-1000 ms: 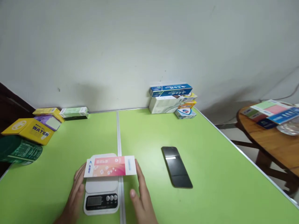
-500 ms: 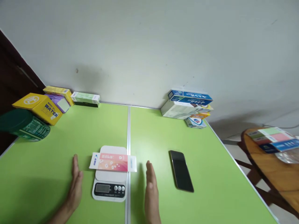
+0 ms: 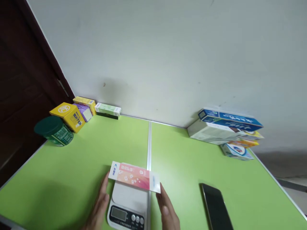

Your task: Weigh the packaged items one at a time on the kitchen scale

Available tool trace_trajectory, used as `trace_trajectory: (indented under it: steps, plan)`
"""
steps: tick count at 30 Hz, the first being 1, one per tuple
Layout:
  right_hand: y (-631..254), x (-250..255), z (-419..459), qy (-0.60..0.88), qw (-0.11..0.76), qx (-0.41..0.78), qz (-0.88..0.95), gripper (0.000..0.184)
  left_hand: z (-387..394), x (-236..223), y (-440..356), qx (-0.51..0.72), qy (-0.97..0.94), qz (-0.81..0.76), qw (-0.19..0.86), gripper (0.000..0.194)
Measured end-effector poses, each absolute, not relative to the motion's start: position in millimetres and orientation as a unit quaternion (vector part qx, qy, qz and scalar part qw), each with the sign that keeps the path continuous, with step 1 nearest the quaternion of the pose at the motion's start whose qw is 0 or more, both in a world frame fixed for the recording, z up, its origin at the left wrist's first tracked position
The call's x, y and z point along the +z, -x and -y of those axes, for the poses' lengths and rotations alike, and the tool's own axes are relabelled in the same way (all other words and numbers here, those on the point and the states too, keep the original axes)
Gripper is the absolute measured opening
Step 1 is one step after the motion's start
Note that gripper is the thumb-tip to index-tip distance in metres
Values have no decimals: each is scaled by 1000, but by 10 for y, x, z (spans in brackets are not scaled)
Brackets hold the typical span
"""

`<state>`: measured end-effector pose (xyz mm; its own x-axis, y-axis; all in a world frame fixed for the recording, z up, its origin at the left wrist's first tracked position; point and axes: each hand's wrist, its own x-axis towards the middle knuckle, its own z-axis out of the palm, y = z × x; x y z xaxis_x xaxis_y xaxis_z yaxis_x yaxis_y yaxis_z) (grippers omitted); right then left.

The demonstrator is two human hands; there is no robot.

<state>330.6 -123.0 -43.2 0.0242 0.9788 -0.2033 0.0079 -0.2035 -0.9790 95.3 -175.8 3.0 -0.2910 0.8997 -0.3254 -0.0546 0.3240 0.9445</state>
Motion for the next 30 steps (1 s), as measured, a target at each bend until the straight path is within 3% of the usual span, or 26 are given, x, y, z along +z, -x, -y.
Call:
trace_trajectory:
  steps: [5,10,18,24,30]
  plan:
    - [-2901,172,455,510,392,558,524,67,880,281,-427,520,-353,-625,464,77]
    - [-2085,585,-636,483,380,540,575,87,-317,483,130,582,-345,-627,387,66]
    - [-1075,343,-1695,419,423,575,561,104,-1381,492,613,637,-304,-622,339,51]
    - [-743,180,-1851,397,418,603,551,99,-1451,164,543,618,-313,-614,377,48]
    - [-721,384,-1912,366,379,642,558,76,-1432,192,516,564,-351,-613,427,59]
